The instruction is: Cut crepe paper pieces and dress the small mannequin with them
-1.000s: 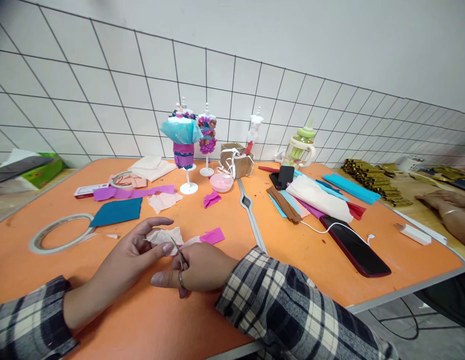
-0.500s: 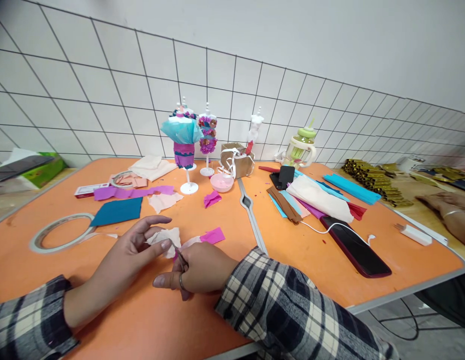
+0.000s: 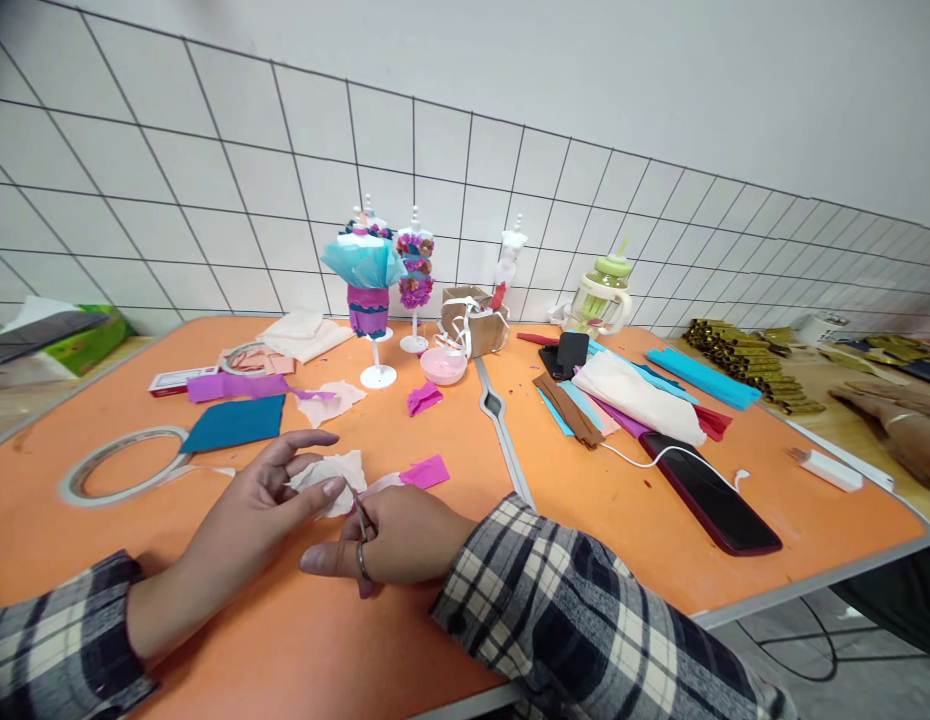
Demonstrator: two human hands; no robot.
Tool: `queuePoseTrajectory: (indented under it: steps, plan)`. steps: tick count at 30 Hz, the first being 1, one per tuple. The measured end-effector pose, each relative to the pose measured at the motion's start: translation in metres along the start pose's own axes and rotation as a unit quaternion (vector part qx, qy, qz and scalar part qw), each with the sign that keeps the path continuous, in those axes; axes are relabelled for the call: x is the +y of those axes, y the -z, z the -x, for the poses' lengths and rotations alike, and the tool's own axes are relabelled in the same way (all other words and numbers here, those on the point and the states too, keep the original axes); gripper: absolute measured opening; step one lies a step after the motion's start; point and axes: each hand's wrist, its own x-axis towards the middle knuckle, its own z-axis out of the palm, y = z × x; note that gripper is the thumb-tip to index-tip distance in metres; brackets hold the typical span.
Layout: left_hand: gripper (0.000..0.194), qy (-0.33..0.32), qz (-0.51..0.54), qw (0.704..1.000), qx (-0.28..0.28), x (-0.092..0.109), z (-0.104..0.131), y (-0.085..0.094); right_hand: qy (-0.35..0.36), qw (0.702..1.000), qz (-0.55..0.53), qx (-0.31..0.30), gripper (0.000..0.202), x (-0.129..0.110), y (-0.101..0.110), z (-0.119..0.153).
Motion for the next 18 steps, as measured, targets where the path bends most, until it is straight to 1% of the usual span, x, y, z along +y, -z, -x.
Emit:
queuePoseTrajectory:
  steps: [4, 8, 13, 18]
  plan:
    - [0.041, 0.008, 0.004, 1.0, 0.002, -0.0002, 0.0003, 0.0006, 0.0, 1.0, -0.02, 0.0, 0.048, 0.0005, -0.001, 0.0001]
    - [0.044, 0.016, 0.012, 1.0, 0.007, 0.0009, -0.0001, -0.0003, 0.0, 1.0, -0.016, -0.009, 0.049, 0.0022, -0.0009, -0.0006]
    - [0.044, 0.023, 0.012, 1.0, -0.015, 0.0023, 0.0005, -0.0015, 0.028, 1.0, -0.007, 0.002, 0.05, 0.0024, -0.0003, -0.0004]
    - [0.039, 0.005, 0.002, 1.0, -0.009, -0.0004, 0.0006, 0.0001, -0.005, 1.0, -0.026, -0.006, 0.049, -0.0015, -0.0003, 0.0001]
